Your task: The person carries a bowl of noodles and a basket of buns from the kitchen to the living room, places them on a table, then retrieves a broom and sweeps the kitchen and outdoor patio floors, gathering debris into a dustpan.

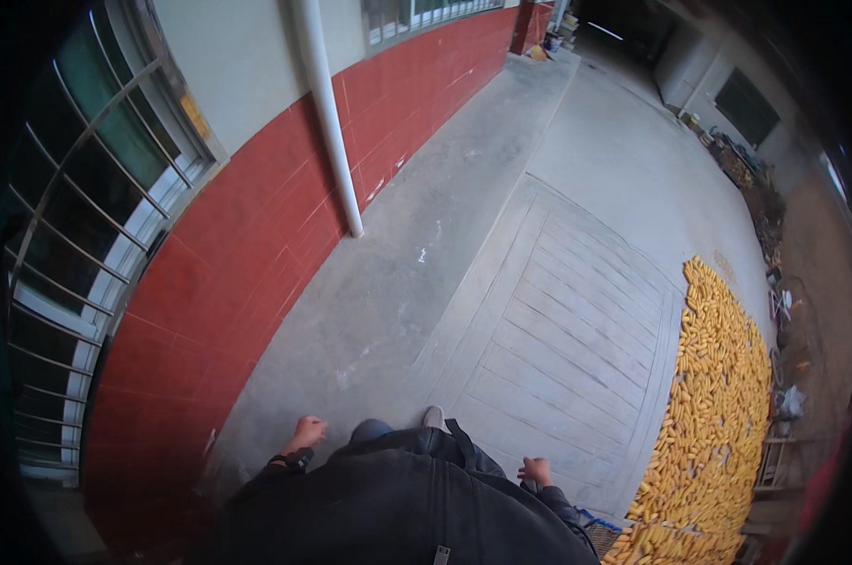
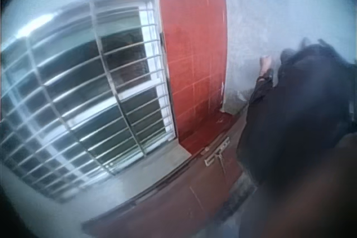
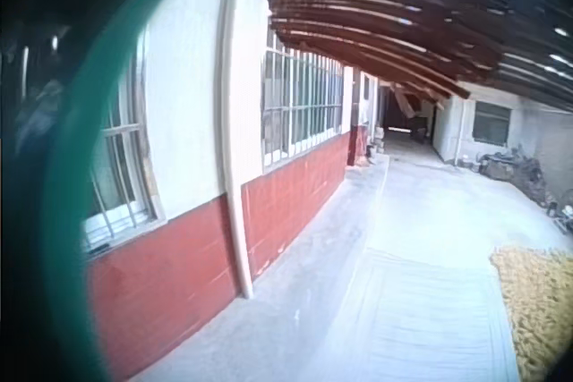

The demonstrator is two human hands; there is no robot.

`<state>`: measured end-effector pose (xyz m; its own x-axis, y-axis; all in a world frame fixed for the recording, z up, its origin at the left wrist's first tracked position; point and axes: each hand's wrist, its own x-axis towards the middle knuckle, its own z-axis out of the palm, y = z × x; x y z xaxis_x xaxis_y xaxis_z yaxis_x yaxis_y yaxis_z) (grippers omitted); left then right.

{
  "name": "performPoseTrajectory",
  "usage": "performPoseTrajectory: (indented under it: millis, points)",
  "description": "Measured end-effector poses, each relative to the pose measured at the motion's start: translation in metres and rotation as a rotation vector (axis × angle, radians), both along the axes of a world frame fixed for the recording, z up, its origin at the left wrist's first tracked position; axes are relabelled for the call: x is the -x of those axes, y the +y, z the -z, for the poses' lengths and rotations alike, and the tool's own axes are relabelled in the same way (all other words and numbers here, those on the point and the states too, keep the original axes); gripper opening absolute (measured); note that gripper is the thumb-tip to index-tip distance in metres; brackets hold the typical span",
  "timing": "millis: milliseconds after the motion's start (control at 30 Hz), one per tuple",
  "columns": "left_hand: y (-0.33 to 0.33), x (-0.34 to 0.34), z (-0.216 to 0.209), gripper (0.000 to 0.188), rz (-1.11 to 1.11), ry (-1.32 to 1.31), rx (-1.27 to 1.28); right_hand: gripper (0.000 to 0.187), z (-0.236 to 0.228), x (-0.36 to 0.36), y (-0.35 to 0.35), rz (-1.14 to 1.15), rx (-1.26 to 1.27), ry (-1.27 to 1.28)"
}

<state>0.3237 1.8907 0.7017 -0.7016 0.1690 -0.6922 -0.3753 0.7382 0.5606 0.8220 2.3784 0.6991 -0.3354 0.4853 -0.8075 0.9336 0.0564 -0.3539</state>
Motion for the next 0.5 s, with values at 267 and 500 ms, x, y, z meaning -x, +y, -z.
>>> performPoseTrajectory:
  millis: [267, 500]
  points:
    - [0.072, 0.044, 0.055, 0.025, -0.512, -0.289, 0.02, 0.052, -0.099, 0.275, 0.285, 0.451, -0.208, 0.133]
    - [0.26, 0.281, 0.07, 0.023, 0.031, -0.083, -0.024, 0.078, -0.08, 0.386, 0.391, 0.547, -0.105, -0.126]
